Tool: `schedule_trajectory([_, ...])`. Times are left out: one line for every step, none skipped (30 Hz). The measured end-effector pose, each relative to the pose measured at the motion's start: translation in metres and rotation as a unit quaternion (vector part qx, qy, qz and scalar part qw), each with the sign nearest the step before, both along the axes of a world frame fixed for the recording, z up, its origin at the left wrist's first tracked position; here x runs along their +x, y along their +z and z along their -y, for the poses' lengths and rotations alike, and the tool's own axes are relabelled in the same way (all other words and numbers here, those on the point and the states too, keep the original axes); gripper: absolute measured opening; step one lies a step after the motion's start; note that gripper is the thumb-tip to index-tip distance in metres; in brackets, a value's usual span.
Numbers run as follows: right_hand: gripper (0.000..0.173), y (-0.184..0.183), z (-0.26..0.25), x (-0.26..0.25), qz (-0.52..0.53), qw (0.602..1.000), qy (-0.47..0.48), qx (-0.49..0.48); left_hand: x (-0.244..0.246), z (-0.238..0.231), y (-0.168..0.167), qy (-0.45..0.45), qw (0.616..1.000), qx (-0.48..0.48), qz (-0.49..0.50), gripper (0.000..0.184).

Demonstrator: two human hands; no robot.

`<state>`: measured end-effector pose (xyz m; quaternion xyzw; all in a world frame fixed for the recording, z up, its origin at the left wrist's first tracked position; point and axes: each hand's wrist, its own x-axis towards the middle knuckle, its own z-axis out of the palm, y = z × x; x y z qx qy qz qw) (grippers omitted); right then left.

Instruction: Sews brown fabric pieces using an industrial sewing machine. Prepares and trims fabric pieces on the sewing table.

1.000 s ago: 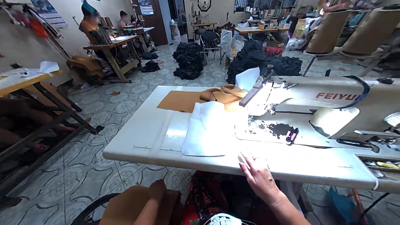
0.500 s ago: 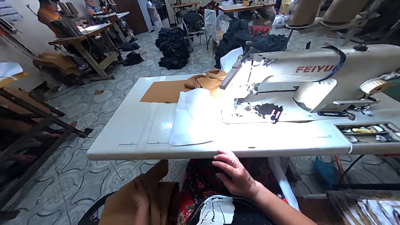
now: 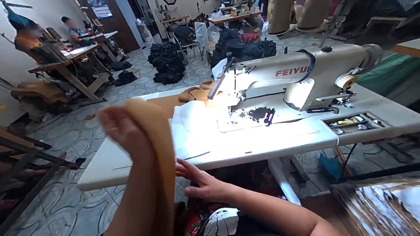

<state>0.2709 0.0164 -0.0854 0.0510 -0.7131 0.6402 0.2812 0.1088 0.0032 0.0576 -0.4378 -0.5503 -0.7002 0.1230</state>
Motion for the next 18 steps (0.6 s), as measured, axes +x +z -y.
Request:
schedule_trajectory([0.077, 0.008, 0.003, 0.002, -0.019, 0.999, -0.007, -0.051, 0.007, -0.013, -0.005, -0.019, 0.996, -0.062, -0.054, 0.026])
schedule_trajectory([0.067, 0.012, 0.005, 0.007, -0.025, 0.994, -0.030, -0.100, 0.012, -0.026, -0.015, -0.030, 0.984, -0.142, -0.103, 0.028])
schedule_trajectory([0.054, 0.013, 0.006, 0.015, -0.013, 0.987, -0.065, -0.149, 0.013, -0.039, -0.029, -0.053, 0.962, -0.227, -0.143, 0.029])
schedule_trajectory([0.039, 0.013, 0.006, 0.025, 0.019, 0.975, -0.098, -0.197, 0.011, -0.049, -0.048, -0.082, 0.925, -0.325, -0.178, 0.031])
schedule_trajectory([0.031, 0.011, 0.005, 0.038, 0.066, 0.962, -0.126, -0.234, 0.009, -0.056, -0.069, -0.108, 0.877, -0.423, -0.202, 0.039])
schedule_trajectory([0.030, 0.008, 0.004, 0.051, 0.102, 0.951, -0.154, -0.247, 0.009, -0.057, -0.089, -0.123, 0.819, -0.515, -0.219, 0.050])
schedule_trajectory([0.030, 0.002, 0.002, 0.064, 0.117, 0.946, -0.199, -0.229, 0.013, -0.055, -0.107, -0.129, 0.769, -0.583, -0.230, 0.061])
schedule_trajectory([0.029, -0.004, 0.001, 0.074, 0.117, 0.942, -0.261, -0.176, 0.018, -0.049, -0.119, -0.121, 0.736, -0.621, -0.241, 0.066])
schedule_trajectory([0.030, -0.009, -0.002, 0.082, 0.107, 0.934, -0.328, -0.093, 0.026, -0.043, -0.127, -0.104, 0.721, -0.638, -0.250, 0.068])
schedule_trajectory([0.030, -0.012, -0.006, 0.086, 0.085, 0.918, -0.387, 0.004, 0.033, -0.036, -0.128, -0.092, 0.714, -0.648, -0.250, 0.069])
schedule_trajectory([0.028, -0.012, -0.013, 0.086, 0.062, 0.895, -0.431, 0.097, 0.042, -0.029, -0.126, -0.087, 0.708, -0.658, -0.243, 0.069])
schedule_trajectory([0.027, -0.008, -0.019, 0.084, 0.048, 0.873, -0.453, 0.172, 0.052, -0.022, -0.123, -0.087, 0.700, -0.667, -0.238, 0.068])
schedule_trajectory([0.027, -0.002, -0.026, 0.079, 0.054, 0.857, -0.461, 0.223, 0.064, -0.015, -0.120, -0.091, 0.691, -0.675, -0.241, 0.066])
schedule_trajectory([0.030, 0.004, -0.033, 0.073, 0.084, 0.848, -0.458, 0.255, 0.073, -0.010, -0.117, -0.101, 0.684, -0.678, -0.248, 0.062])
schedule_trajectory([0.036, 0.009, -0.040, 0.067, 0.137, 0.844, -0.442, 0.272, 0.080, -0.007, -0.112, -0.116, 0.686, -0.672, -0.254, 0.057])
schedule_trajectory([0.045, 0.014, -0.048, 0.062, 0.211, 0.841, -0.414, 0.276, 0.080, -0.005, -0.107, -0.127, 0.698, -0.658, -0.254, 0.052])
schedule_trajectory([0.054, 0.017, -0.056, 0.057, 0.298, 0.838, -0.371, 0.268, 0.074, -0.006, -0.102, -0.126, 0.722, -0.635, -0.246, 0.048])
schedule_trajectory([0.063, 0.016, -0.064, 0.052, 0.370, 0.829, -0.330, 0.260, 0.061, -0.011, -0.097, -0.103, 0.756, -0.604, -0.228, 0.046])
